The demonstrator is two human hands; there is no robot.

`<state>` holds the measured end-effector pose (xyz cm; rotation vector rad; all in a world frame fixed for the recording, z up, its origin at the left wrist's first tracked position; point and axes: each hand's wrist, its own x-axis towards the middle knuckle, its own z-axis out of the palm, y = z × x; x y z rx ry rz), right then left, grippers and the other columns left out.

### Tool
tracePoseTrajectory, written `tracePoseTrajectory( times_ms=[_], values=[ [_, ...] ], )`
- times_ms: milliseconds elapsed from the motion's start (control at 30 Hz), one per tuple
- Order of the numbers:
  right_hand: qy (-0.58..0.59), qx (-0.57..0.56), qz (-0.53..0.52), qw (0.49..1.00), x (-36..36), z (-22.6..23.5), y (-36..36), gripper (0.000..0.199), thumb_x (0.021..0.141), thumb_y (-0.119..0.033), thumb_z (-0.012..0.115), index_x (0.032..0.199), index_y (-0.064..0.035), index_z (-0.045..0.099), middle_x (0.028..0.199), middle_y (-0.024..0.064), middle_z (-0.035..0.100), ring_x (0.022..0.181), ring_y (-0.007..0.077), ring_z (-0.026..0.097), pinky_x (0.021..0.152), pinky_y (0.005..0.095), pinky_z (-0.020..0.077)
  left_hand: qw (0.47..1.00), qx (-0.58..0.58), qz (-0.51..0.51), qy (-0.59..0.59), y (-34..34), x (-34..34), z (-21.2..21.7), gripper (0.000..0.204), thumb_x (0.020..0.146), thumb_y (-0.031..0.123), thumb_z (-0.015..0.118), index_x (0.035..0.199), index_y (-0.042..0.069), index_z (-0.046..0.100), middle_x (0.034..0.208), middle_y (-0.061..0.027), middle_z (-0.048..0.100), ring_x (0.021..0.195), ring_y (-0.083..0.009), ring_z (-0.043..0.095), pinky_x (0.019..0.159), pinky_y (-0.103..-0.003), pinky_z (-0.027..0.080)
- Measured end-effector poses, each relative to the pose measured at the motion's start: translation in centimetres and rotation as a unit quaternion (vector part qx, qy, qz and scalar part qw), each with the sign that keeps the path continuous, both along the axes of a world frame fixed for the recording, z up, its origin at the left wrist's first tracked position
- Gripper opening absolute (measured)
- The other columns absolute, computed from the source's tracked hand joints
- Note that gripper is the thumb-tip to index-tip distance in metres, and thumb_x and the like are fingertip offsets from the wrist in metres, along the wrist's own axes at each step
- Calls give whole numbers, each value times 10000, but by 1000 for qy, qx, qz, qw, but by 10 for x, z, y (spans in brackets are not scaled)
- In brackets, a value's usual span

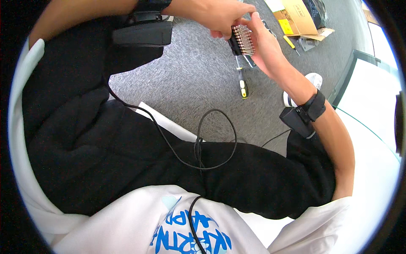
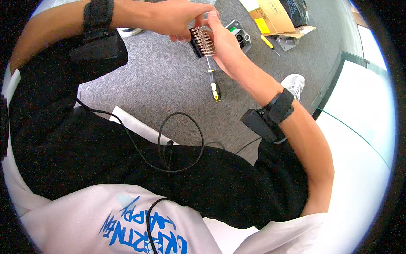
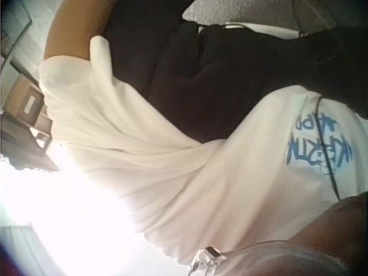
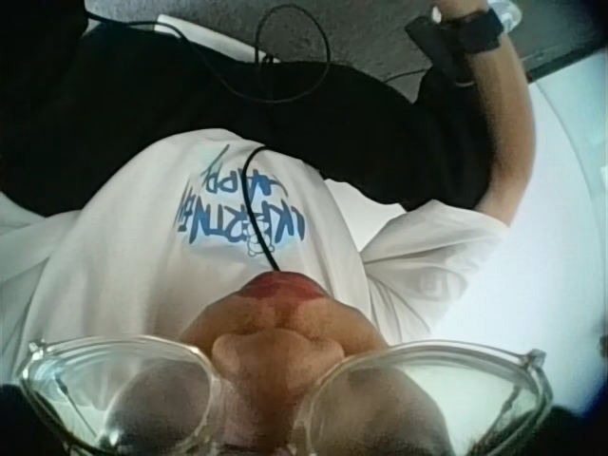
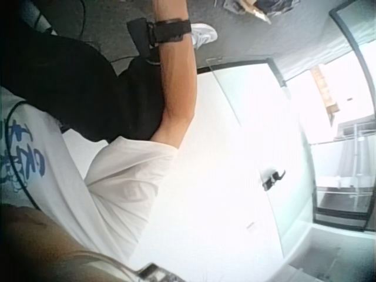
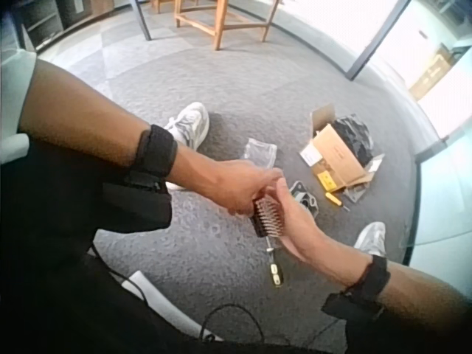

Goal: The person uses a screwdriver to tighten screws on a metal component, then lifts and turns the object. They subsequently pick up a small plastic bag and begin removing small pins or connectors from it.

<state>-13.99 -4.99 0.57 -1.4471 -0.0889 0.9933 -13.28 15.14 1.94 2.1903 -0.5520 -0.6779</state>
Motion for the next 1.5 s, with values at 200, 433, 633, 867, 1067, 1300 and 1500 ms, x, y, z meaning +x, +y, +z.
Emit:
tracePoseTrajectory(
  times_ms=[200, 433, 633, 867, 1067, 1300, 1500],
  values=[
    [-52, -16, -34, 998, 3, 7, -4, 753, 1093, -610, 304, 1484, 18, 445, 1365, 113, 602, 1257, 190, 581, 1095, 365, 441, 998, -13, 4, -64, -1, 8, -11, 610, 730, 57, 763, 1291, 41, 522, 998, -186, 715, 915, -375, 717, 755, -469, 569],
    [9, 28, -31, 999, 9, 9, -10, 735, 1103, -576, 328, 1426, 61, 501, 1322, 131, 629, 1199, 185, 605, 1059, 350, 458, 996, -80, 33, 33, 4, 12, -21, 653, 729, 47, 781, 1334, 29, 535, 1020, -168, 716, 895, -264, 727, 717, -393, 602],
    [-13, 14, -26, 999, 11, 6, -18, 691, 1113, -562, 297, 1425, 21, 496, 1345, 88, 621, 1198, 156, 596, 1088, 341, 434, 998, -38, 44, 11, -3, 12, 0, 413, 745, 66, 778, 1139, -7, 680, 946, -161, 752, 811, -232, 749, 682, -355, 613],
    [-49, 18, -62, 997, 9, 17, -16, 713, 1111, -546, 335, 1433, 70, 494, 1307, 152, 643, 1186, 196, 617, 1062, 349, 457, 999, -22, 37, 28, -3, 14, -2, 260, 796, 79, 754, 1038, -13, 755, 870, -144, 774, 772, -183, 765, 702, -325, 624],
    [-102, 4, -72, 992, 10, 11, -18, 669, 1118, -514, 354, 1404, 64, 534, 1278, 145, 655, 1164, 181, 624, 1053, 340, 461, 983, -121, 98, 94, 4, 13, -8, 217, 816, 78, 750, 1016, -6, 761, 857, -121, 766, 772, -163, 748, 701, -319, 621],
    [-361, -93, 32, 927, 17, 0, -24, 503, 883, -336, 817, 1205, 3, 630, 987, 51, 702, 900, 124, 661, 801, 277, 524, 988, -86, 92, 85, 10, 20, -16, 206, 805, 69, 768, 988, -19, 734, 861, -127, 758, 765, -180, 742, 689, -318, 608],
    [-415, -204, 47, 885, 11, 0, -27, 499, 809, -295, 847, 1167, -22, 630, 989, 116, 739, 869, 183, 715, 789, 334, 559, 992, -60, 101, 49, 3, 15, -10, 198, 788, 64, 787, 953, -24, 720, 853, -127, 756, 760, -184, 745, 684, -327, 613]
  ],
)
